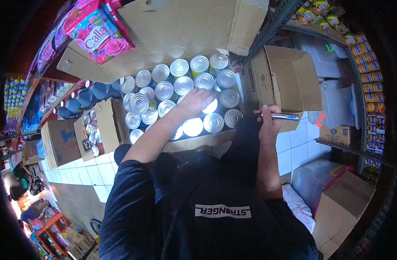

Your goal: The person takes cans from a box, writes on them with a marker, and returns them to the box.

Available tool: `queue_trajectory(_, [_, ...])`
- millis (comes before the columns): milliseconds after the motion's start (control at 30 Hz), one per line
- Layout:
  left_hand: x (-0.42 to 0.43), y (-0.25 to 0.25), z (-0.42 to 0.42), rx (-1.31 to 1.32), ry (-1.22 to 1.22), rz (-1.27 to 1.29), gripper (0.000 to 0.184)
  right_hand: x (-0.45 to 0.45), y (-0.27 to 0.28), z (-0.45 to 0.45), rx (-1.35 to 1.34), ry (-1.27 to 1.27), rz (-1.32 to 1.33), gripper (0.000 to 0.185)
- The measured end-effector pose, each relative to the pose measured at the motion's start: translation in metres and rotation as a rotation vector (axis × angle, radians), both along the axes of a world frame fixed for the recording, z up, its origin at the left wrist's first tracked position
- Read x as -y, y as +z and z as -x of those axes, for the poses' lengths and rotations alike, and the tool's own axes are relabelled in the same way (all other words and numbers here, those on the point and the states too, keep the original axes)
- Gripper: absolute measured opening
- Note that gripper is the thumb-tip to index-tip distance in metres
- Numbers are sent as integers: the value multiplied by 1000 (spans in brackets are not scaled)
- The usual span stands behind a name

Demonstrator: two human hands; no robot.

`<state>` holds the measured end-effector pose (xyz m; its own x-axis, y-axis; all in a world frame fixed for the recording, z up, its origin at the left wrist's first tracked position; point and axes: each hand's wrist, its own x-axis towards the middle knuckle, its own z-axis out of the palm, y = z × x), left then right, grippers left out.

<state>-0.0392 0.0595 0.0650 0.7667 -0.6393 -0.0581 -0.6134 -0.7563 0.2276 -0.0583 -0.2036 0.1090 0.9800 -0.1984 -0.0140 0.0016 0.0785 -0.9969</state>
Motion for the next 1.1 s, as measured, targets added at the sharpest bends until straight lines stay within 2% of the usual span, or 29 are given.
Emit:
queue_trajectory(133, [-1,-4,2,-45,67,65,81,-1,-3,-6,16,10,-61,17])
queue_trajectory(233, [4,6,-2,62,11,-33,83,-1,-7,-10,45,26,-51,16])
queue_trajectory(333, [5,10,-10,19,-18,-110,86,-2,-7,-11,42,32,-37,15])
queue_trajectory(433, [-1,6,-22,-4,-83,-82,87,-1,-10,-10,43,37,-28,14])
queue_trajectory(533, [9,10,-27,-53,-27,-104,86,-4,-6,-9,47,42,-31,14])
queue_trajectory(667, [9,-1,-30,-3,8,-104,81,-2,-8,-10,16,69,-5,14])
queue_trajectory(800, [1,-11,-35,29,-106,-261,64,1,-8,-8,4,64,6,14])
queue_trajectory(833, [2,-15,-33,46,-115,-242,52,1,-9,-7,3,66,13,14])
queue_trajectory(933, [5,-18,-31,137,-117,-269,46,-2,-9,-11,14,73,17,15])
queue_trajectory(967, [7,-20,-29,135,-100,-281,38,-3,-7,-11,15,72,18,15])
queue_trajectory(1100, [11,-19,-26,117,-70,-285,34,-1,-9,-12,0,94,30,15])
